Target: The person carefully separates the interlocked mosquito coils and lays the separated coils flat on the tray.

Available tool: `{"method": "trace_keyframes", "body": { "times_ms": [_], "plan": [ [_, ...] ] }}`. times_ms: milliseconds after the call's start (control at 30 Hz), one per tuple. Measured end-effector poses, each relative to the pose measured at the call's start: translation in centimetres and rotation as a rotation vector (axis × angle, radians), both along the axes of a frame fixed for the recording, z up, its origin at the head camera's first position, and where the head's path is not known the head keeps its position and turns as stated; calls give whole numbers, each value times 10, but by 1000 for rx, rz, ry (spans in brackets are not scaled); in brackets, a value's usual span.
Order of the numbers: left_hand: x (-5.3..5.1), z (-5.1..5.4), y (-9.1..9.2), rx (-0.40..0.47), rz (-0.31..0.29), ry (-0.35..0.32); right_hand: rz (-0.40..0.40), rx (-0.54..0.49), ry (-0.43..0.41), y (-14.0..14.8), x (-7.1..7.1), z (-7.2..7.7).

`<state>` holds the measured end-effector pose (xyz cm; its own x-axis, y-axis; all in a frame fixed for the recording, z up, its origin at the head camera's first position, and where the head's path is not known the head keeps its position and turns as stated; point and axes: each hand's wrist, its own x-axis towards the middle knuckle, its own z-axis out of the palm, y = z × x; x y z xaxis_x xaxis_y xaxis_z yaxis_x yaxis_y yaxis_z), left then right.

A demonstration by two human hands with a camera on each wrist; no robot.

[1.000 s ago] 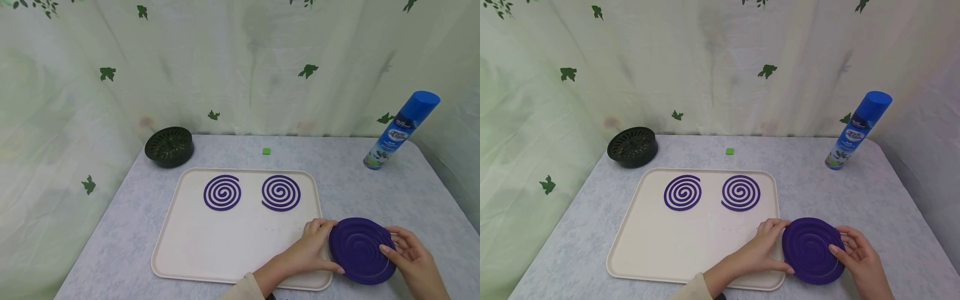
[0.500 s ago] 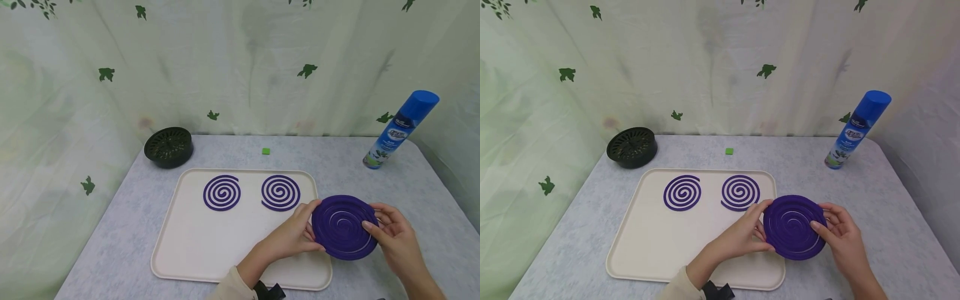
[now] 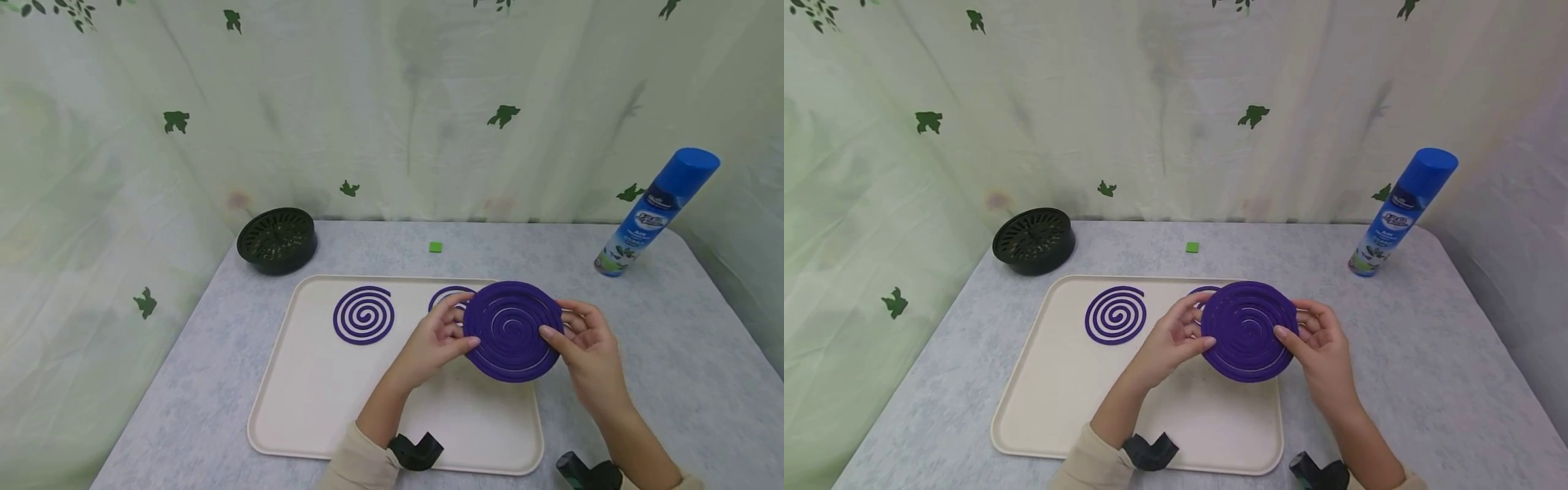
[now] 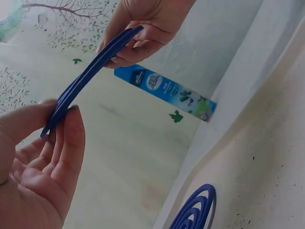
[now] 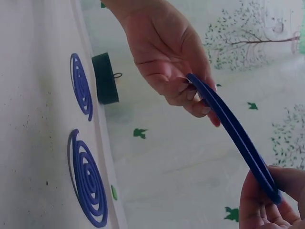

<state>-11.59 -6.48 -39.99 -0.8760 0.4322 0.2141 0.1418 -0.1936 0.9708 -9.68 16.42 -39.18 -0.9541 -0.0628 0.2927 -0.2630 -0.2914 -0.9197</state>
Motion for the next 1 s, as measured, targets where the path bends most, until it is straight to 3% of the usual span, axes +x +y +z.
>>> {"method": "trace_keyframes", "body": {
  "times_ms": [267, 500, 600, 833, 1000],
  "plan": [
    [-5, -3, -11, 19, 171, -43, 29, 40, 18, -14, -10, -8],
    [-9, -6, -18, 1, 215, -36, -21, 246, -46, -22, -14, -3],
    [-9, -6, -19, 32, 219, -38, -7, 213, -24, -23, -17, -3],
    [-8, -4, -17, 191, 159, -147, -9, 26, -4, -29, -25, -1],
    [-8, -4, -15, 225, 233, -157, -18, -8, -27, -36, -27, -1]
  ]
}}
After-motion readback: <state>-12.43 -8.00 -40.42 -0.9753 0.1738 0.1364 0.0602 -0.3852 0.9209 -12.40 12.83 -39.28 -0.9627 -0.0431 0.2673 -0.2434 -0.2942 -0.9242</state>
